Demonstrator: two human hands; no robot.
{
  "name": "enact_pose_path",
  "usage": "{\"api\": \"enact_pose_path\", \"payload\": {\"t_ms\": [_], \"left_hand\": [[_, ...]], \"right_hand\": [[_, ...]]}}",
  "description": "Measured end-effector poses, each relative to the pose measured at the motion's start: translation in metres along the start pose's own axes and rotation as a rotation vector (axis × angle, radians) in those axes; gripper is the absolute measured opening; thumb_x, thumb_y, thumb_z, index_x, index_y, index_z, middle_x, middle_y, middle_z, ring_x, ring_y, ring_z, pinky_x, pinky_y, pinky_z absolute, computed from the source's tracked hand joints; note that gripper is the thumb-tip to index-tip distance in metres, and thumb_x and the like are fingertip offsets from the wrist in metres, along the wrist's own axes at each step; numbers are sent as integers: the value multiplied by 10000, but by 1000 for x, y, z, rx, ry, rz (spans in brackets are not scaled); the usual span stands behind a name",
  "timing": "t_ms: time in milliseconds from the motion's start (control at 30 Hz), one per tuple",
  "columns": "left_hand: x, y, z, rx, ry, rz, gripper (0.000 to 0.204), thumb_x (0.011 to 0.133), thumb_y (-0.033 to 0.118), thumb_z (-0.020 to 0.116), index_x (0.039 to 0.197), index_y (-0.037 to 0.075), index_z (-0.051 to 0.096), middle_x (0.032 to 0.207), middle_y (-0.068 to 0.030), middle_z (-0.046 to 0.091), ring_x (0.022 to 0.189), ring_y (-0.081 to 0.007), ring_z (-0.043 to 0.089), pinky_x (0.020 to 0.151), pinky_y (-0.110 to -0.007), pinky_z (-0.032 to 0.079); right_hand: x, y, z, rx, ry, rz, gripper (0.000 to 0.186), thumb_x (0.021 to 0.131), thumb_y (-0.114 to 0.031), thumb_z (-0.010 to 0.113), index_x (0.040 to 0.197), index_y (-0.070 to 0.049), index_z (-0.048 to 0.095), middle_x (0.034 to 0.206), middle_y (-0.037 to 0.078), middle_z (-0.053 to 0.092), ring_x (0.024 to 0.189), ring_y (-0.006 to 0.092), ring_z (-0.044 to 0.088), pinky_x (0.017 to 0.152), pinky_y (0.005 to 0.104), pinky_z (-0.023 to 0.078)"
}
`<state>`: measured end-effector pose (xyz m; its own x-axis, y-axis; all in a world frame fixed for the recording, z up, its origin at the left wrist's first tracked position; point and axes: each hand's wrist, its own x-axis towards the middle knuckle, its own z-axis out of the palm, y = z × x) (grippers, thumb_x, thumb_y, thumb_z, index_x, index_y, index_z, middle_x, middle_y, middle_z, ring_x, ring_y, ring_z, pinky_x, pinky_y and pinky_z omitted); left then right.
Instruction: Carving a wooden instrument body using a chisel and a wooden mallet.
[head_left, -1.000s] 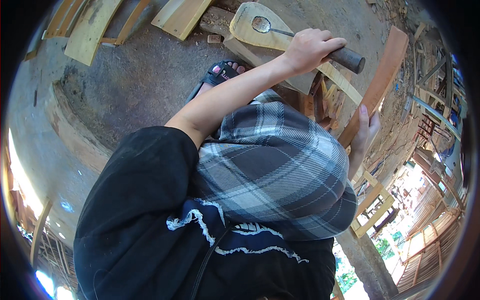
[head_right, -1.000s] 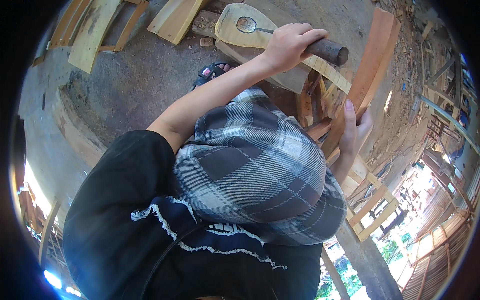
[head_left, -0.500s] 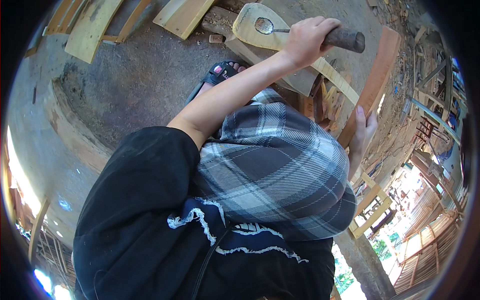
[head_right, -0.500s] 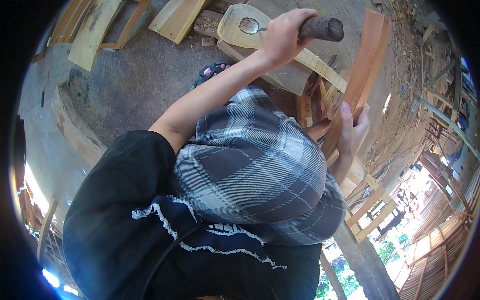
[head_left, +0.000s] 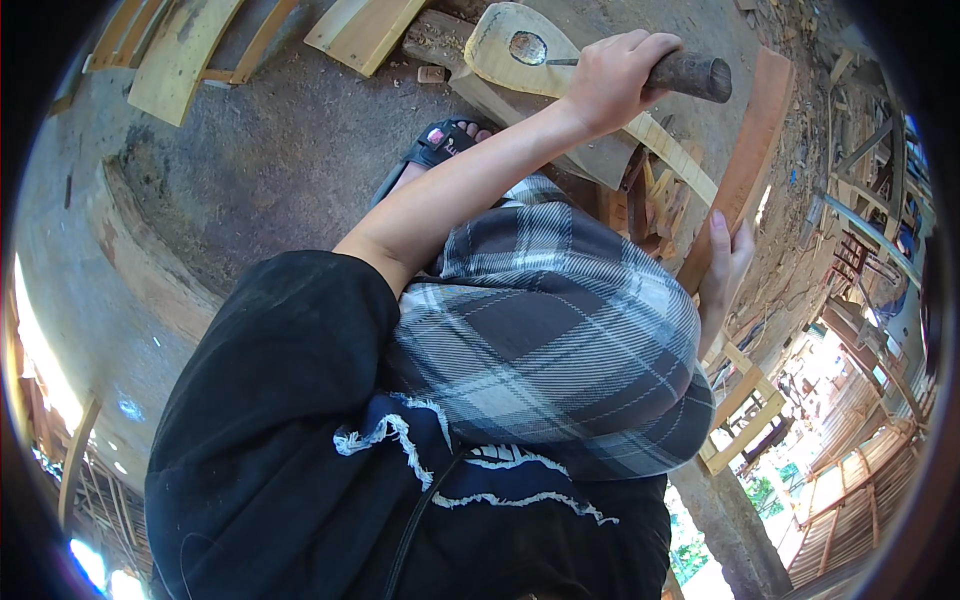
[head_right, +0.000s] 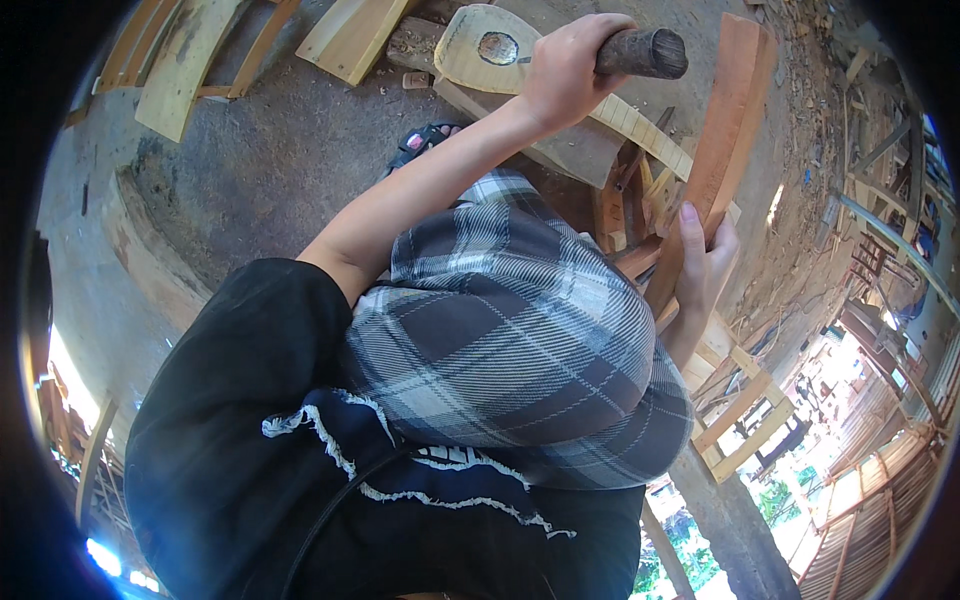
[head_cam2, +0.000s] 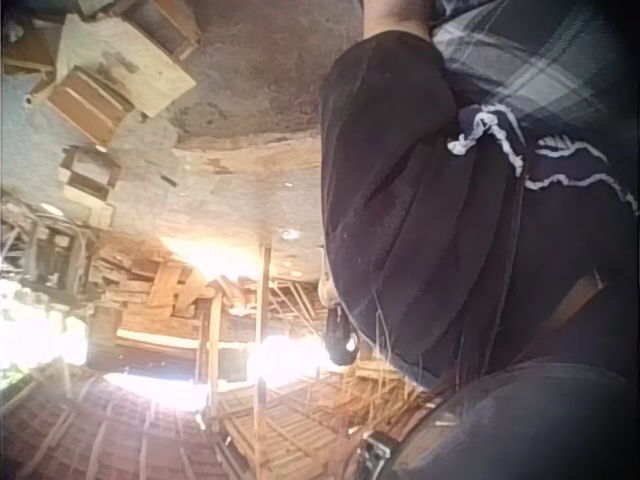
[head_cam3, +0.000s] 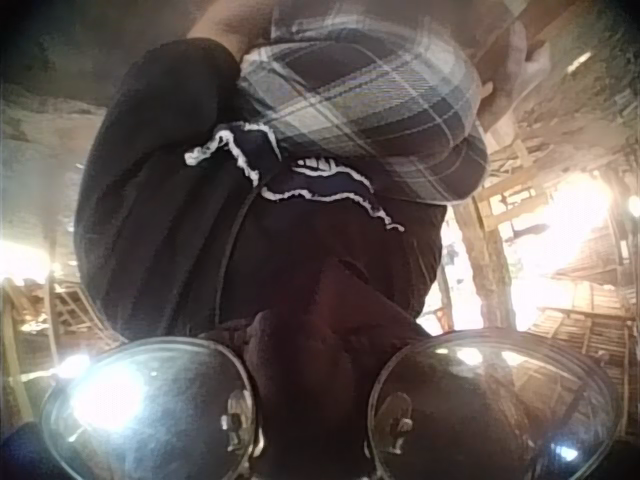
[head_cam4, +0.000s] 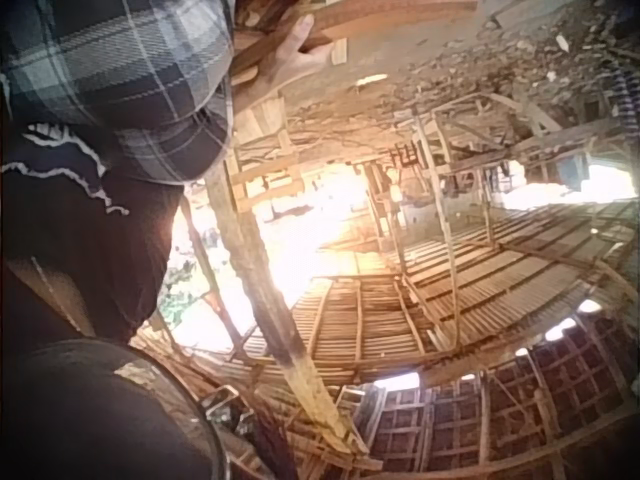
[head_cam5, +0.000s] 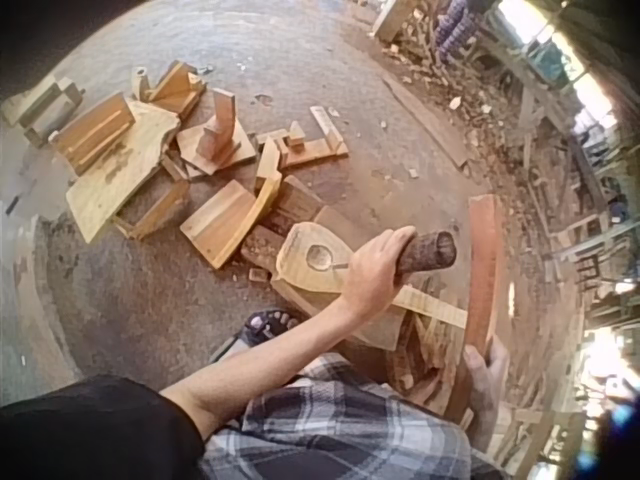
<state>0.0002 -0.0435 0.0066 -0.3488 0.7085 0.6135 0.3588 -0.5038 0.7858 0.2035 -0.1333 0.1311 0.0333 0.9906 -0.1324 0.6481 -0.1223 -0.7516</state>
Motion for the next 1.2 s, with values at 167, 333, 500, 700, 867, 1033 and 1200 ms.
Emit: {"api": "enact_pose_path", "payload": {"t_ms": [167,333,500,700,867,1033,1200], "left_hand": [[0,-1,-2,9,-6,6,481,639,74,774,1081,113,590,987,-83,655,902,-302,643,757,-380,531],[0,0,-3,21,-13,17,485,646,86,775,1091,120,585,986,-81,654,899,-300,644,753,-378,531],[-1,-1,-3,19,-18,13,498,638,92,779,1095,125,584,983,-81,653,897,-296,646,745,-378,532],[-1,1,-3,9,-8,19,508,628,98,784,1095,130,587,978,-78,652,890,-292,646,738,-374,532],[-3,-2,-4,23,-43,35,490,641,101,779,1090,136,586,948,-73,647,860,-294,644,719,-377,526],[-2,-1,-4,4,-10,43,482,647,108,778,1084,138,580,927,-66,643,851,-290,641,713,-378,522],[-2,1,-3,4,-27,36,481,649,110,779,1086,135,578,927,-71,643,856,-290,641,715,-379,523]], "right_hand": [[0,1,1,23,1,18,416,882,-344,654,1027,41,590,826,59,600,705,107,540,630,258,443],[1,0,2,2,-9,-16,402,886,-337,649,1024,36,589,825,59,599,705,109,542,632,258,445],[1,-2,2,19,-30,29,398,886,-336,647,1017,35,588,817,60,600,694,115,550,627,264,454],[1,0,0,11,-32,30,405,884,-341,648,1020,35,587,815,63,602,695,117,556,627,266,458],[1,-1,2,6,-37,17,417,881,-353,651,1021,35,589,819,61,604,699,117,556,631,268,457],[1,1,1,0,-33,3,424,879,-363,652,1020,33,594,827,59,604,719,113,550,651,265,450],[1,2,-2,-6,-34,24,425,878,-361,653,1028,33,595,831,57,602,727,110,544,658,261,444]]}}
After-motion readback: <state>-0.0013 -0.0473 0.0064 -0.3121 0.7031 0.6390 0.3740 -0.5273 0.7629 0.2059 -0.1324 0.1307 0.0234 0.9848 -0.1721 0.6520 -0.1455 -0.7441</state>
